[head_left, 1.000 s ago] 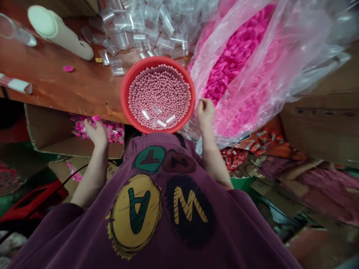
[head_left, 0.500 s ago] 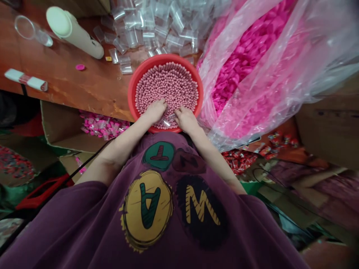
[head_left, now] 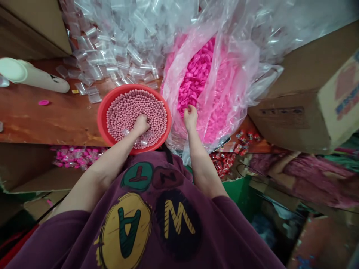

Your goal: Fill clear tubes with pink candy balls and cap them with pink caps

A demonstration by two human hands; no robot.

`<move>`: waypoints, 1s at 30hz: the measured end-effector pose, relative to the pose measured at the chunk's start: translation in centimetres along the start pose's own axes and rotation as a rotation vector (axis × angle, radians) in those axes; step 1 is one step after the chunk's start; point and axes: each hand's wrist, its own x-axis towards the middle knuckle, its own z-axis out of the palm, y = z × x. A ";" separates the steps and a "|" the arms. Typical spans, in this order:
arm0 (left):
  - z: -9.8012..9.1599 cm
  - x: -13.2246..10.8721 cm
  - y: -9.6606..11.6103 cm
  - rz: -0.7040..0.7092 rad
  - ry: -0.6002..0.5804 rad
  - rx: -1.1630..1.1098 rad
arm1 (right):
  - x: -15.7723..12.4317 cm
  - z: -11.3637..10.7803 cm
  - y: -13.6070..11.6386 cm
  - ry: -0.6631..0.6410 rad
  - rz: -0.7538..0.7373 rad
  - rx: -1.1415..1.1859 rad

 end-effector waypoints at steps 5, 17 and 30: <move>-0.7 -1.0 -2.3 0.034 0.125 -0.181 | 1.7 1.5 -2.3 -0.001 -0.152 -0.280; -6.1 -8.4 -2.0 0.168 -0.143 -1.304 | -1.5 -1.6 -0.4 -0.010 -0.112 0.359; -6.7 -9.8 2.0 0.033 -0.328 -1.507 | -10.5 -0.4 -12.0 -0.549 -0.234 0.768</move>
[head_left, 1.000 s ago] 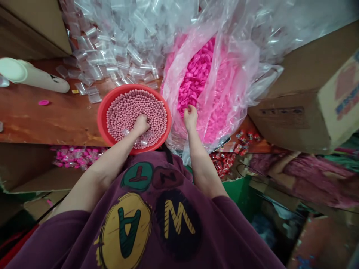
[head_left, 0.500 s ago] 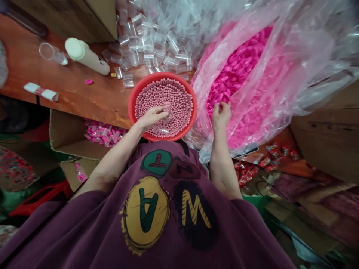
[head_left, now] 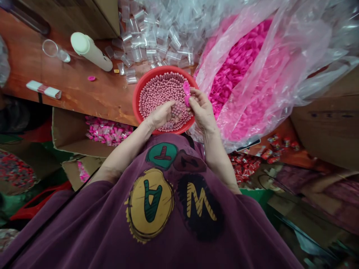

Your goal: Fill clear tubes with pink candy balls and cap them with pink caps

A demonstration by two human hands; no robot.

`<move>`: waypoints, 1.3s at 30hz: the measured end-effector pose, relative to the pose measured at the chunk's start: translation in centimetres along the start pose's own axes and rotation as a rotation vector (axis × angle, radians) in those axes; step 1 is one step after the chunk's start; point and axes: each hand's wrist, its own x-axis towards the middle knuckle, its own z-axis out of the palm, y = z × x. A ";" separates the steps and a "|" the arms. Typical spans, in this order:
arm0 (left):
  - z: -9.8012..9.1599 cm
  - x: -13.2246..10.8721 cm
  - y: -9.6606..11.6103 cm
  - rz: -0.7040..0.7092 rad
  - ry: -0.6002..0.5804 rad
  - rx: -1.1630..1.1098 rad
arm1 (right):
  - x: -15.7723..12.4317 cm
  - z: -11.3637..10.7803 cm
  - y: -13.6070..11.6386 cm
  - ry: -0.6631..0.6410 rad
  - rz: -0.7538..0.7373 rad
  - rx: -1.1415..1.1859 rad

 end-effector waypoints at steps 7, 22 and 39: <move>-0.1 0.3 -1.0 0.018 0.034 0.120 | -0.9 -0.1 -0.2 -0.068 -0.059 -0.219; -0.4 -0.3 -1.9 0.090 0.043 0.093 | -1.9 -0.6 -0.5 -0.114 -0.313 -0.530; 0.2 -2.1 -1.6 0.093 0.103 0.052 | -2.7 1.8 0.9 0.107 -0.277 -0.386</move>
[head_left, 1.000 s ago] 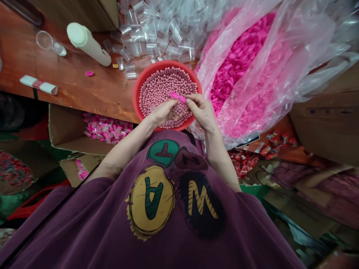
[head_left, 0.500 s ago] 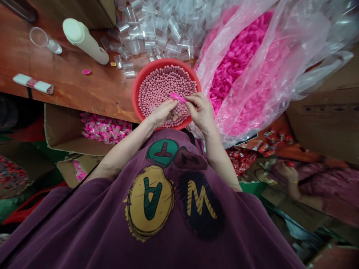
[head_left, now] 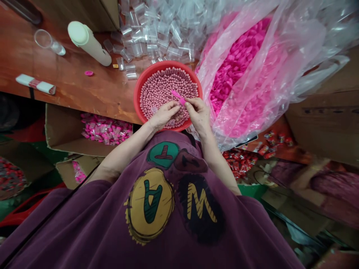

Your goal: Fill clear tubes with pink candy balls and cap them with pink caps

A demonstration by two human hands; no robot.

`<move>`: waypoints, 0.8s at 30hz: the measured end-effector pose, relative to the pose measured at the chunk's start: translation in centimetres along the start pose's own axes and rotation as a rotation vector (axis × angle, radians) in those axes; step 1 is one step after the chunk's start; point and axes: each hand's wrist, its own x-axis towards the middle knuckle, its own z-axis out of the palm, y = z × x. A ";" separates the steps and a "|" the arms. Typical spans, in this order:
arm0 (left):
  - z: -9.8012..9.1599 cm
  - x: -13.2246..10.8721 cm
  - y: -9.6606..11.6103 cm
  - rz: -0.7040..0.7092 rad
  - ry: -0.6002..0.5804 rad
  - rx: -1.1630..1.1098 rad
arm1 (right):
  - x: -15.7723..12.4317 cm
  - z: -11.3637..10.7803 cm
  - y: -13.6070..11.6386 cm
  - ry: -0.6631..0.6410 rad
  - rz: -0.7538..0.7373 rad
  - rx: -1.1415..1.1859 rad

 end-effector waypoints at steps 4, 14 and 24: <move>0.2 -0.2 -0.3 -0.021 0.006 -0.060 | -0.5 -0.2 -0.1 0.006 -0.001 0.018; 0.7 -0.4 -1.4 0.061 0.069 0.036 | -2.2 0.0 -1.5 -0.009 -0.069 -0.250; 0.5 -1.6 -0.1 0.114 0.068 0.124 | -2.9 -0.6 -2.6 -0.139 -0.156 -0.238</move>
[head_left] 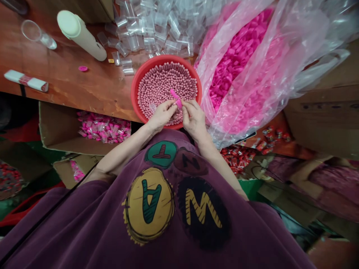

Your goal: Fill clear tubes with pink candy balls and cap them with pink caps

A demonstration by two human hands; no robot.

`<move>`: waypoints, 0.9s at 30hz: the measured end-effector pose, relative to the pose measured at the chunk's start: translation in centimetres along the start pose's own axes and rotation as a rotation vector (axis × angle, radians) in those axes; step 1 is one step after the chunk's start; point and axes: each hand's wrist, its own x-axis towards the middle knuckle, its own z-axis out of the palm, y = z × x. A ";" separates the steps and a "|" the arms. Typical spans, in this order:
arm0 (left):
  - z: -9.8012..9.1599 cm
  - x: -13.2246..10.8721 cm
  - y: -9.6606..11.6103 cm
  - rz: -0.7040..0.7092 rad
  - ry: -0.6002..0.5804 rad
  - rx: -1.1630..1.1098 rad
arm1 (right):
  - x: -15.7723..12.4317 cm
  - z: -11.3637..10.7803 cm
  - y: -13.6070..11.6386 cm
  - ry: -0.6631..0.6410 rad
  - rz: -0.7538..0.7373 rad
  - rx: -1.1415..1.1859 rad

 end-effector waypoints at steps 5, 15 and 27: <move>-1.3 -0.8 0.8 -0.009 -0.199 0.041 | 1.6 -0.1 0.7 -0.039 0.250 0.352; -0.9 -0.9 1.6 -0.149 -0.104 -0.227 | 2.0 -0.1 0.8 -0.047 0.071 0.283; -0.6 0.3 -0.7 -0.150 -0.155 -0.186 | 0.0 0.2 3.0 -0.165 -0.115 -0.086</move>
